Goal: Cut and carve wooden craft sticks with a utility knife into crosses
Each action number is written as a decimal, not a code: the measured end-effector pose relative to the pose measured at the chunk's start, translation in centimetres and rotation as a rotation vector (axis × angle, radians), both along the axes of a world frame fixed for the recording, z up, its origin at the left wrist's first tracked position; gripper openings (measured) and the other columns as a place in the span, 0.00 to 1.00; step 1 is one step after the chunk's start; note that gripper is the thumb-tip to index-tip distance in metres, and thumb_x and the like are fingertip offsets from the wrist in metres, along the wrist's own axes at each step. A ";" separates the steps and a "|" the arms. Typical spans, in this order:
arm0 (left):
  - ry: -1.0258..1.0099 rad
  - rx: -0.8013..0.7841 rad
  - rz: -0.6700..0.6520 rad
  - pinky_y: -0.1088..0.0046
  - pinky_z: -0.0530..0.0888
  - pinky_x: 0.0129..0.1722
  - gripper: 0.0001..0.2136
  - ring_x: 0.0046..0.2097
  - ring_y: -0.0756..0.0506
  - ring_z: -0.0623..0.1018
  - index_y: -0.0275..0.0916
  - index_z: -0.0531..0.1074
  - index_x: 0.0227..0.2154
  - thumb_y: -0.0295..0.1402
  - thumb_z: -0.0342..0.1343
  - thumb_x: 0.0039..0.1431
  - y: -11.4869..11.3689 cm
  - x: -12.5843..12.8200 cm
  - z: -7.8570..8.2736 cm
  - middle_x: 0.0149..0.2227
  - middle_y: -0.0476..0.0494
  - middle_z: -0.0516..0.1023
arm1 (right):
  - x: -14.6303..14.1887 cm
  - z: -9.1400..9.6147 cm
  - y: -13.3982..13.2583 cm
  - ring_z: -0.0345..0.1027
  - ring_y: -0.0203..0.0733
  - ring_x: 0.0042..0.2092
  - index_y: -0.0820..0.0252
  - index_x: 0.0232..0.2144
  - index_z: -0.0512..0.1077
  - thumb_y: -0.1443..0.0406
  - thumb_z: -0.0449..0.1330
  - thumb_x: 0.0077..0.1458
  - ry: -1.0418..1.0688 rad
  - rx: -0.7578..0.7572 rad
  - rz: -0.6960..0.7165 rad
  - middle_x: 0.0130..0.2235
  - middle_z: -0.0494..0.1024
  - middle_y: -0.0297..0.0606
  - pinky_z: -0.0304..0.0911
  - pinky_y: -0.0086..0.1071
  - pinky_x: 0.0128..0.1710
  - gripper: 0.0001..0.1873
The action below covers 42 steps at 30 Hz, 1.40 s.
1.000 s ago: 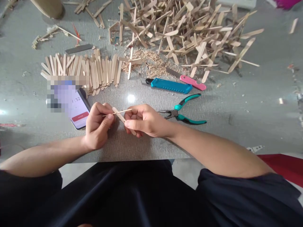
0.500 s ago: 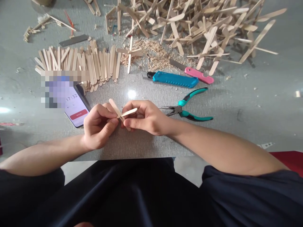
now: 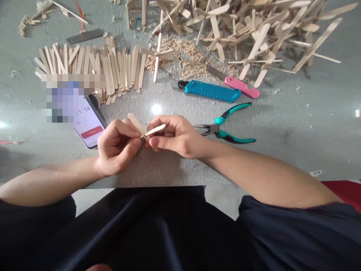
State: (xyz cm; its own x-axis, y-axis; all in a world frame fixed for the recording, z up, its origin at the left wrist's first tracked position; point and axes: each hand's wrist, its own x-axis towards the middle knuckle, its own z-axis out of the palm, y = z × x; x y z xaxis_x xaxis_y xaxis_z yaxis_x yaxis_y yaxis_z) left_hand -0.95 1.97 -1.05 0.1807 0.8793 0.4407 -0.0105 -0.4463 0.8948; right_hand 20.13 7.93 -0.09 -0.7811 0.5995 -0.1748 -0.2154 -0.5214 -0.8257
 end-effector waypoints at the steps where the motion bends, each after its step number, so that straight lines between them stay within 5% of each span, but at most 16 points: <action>1: 0.001 -0.003 0.003 0.75 0.73 0.29 0.06 0.31 0.51 0.77 0.41 0.70 0.41 0.25 0.61 0.70 0.0 0.0 0.0 0.33 0.47 0.79 | 0.0 0.0 0.0 0.74 0.32 0.31 0.61 0.35 0.80 0.64 0.80 0.57 -0.005 -0.006 -0.002 0.32 0.83 0.34 0.71 0.27 0.33 0.13; 42: 0.009 -0.093 0.021 0.70 0.74 0.32 0.04 0.33 0.49 0.79 0.42 0.72 0.41 0.31 0.62 0.72 -0.3 -0.1 -0.5 0.34 0.46 0.80 | -0.1 -0.4 0.1 0.73 0.33 0.30 0.60 0.31 0.79 0.58 0.81 0.55 -0.095 0.049 -0.053 0.29 0.82 0.33 0.70 0.28 0.31 0.16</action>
State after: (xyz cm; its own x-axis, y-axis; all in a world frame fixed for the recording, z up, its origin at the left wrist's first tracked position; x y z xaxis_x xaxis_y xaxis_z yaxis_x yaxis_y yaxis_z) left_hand -1.09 1.65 -1.54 0.1652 0.9201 0.3551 0.0060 -0.3610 0.9326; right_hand 20.05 8.02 -0.48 -0.7292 0.6494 -0.2157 -0.1617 -0.4698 -0.8678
